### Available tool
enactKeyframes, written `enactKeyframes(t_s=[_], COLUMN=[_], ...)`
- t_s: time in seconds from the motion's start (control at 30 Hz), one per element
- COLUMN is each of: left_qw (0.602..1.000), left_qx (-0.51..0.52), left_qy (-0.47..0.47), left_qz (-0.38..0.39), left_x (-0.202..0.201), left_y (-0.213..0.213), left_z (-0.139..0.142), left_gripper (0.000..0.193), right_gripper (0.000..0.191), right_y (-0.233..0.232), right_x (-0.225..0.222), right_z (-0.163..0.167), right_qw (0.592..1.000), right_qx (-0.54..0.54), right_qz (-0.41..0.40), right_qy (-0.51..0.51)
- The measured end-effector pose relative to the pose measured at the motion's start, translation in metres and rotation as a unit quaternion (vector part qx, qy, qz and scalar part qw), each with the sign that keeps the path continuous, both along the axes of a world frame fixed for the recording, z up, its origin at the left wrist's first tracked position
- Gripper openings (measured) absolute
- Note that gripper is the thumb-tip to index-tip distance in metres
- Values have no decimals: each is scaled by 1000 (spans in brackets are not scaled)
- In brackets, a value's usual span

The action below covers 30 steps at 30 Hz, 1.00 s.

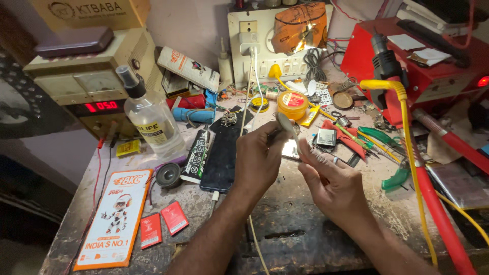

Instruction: The person cleans a small blue circuit board with a toothbrush, then uses a hot air gun to heat the board and a metal tool to scrape or adjust components. The board is handled repeatedly and placed on the workbench during the process.

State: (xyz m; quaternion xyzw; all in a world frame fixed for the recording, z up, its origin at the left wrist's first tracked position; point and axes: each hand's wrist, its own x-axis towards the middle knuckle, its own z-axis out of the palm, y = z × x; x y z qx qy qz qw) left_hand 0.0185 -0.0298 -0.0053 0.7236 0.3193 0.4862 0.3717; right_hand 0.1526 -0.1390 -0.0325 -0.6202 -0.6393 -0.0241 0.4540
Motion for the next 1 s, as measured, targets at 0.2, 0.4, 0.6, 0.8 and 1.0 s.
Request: enactKeyframes(t_s=[0.2, 0.4, 0.6, 0.8, 1.0], left_qw=[998, 996, 973, 906, 859], left_qx=[15, -1, -113, -303, -336], left_qy=[-53, -73, -144, -205, -272], left_qz=[-41, -47, -143, -213, -275], left_x=[-1, 0, 4, 2, -7], left_y=[2, 5, 15, 21, 22], left_z=[-1, -5, -9, -10, -6], left_gripper=[31, 32, 31, 41, 48], right_gripper=[45, 46, 48, 50, 55], right_y=[1, 1, -1, 1, -1], right_x=[2, 5, 10, 26, 28], right_z=[-4, -2, -3, -6, -7], right_qw=[988, 995, 986, 990, 981], right_qx=[103, 29, 89, -7, -29], right_qz=[115, 97, 138, 0, 16], right_qy=[-9, -10, 13, 141, 189])
